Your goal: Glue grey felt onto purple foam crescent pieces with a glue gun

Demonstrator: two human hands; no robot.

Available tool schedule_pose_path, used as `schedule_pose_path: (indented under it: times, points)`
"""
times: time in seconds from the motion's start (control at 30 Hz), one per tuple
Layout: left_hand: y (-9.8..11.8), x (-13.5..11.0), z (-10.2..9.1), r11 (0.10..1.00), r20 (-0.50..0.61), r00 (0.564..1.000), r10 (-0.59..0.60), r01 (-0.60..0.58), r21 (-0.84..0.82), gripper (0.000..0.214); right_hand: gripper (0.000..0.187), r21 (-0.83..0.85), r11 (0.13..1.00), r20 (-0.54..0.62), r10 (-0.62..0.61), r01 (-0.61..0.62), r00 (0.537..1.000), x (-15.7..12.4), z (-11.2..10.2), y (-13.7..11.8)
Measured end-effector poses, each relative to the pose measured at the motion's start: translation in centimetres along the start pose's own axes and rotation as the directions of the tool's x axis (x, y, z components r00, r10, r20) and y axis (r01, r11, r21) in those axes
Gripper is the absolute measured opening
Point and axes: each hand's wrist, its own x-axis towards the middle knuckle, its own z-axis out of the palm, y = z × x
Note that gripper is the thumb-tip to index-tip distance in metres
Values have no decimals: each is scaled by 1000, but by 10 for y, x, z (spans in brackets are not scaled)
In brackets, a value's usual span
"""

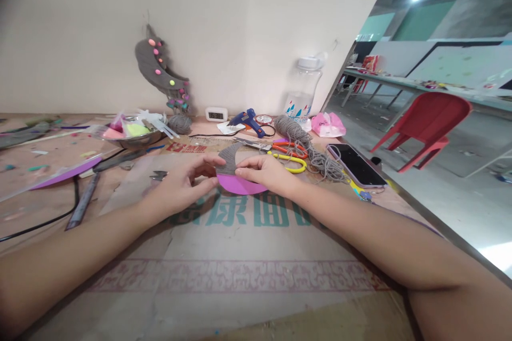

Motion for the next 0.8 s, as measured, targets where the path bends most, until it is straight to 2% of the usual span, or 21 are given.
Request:
schedule_pose_path:
  times: [0.2,0.43,0.63,0.8]
  points:
    - [-2,2,0,1000,-12,1000,-8,8,-18,26,30,2,1000,26,-2,2,1000,-1,0,0]
    - [-3,3,0,998,-5,999,-49,48,-51,26,32,11,1000,39,2,-3,999,-1,1,0]
    - [-1,2,-1,997,1,1000,-22,22,-71,26,33,11,1000,40,12,-13,999,-1,1,-1]
    - [-4,3,1,998,-23,999,-48,47,-52,29,31,-23,1000,32,-19,20,999,-1,2,1]
